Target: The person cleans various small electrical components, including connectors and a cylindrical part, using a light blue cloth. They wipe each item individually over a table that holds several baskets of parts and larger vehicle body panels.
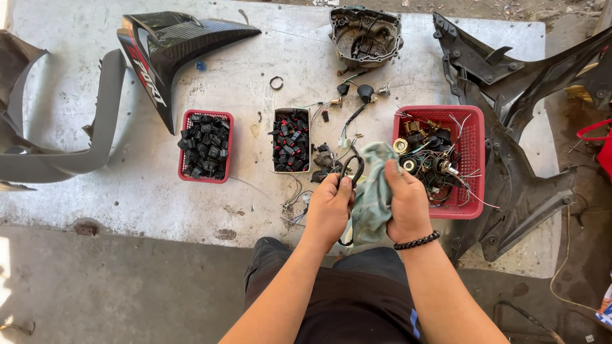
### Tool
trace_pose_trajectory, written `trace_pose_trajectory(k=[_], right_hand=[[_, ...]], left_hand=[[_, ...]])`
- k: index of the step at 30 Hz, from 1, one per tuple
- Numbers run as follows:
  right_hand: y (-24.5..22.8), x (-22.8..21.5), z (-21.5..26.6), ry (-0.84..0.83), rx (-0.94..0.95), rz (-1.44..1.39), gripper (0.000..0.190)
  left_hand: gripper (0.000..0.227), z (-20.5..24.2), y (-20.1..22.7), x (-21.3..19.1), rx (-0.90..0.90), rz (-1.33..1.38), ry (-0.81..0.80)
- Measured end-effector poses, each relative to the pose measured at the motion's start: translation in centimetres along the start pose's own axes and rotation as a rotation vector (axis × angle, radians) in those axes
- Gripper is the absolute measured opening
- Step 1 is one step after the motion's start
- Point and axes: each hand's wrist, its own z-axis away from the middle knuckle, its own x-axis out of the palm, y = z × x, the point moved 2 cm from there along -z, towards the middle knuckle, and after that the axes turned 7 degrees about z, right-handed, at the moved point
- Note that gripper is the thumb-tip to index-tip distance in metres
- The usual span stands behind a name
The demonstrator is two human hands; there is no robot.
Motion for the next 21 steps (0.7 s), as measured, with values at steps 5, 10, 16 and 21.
trace_pose_trajectory(k=[5, 10, 16, 21], right_hand=[[-0.5, 1.9, 0.6, -0.081, -0.124, 0.355, 0.018], [0.7, 1.6, -1.4, 0.059, -0.157, 0.558, 0.055], [0.4, 1.6, -0.3, 0.062, 0.149, -0.018, 0.044], [1.4, 1.8, -0.3, 0.017, -0.062, 0.219, 0.022]], left_hand=[[0.031, 0.1, 0.0, 0.2, -0.046, -0.367, -0.009], [0.034, 0.7, 0.4, 0.8, -0.115, -0.446, -0.073], [0.035, -0.2, 0.5, 0.1, -0.076, -0.266, 0.038], [0.034, 0.2, 0.2, 0.7, -0.151, -0.509, -0.054]])
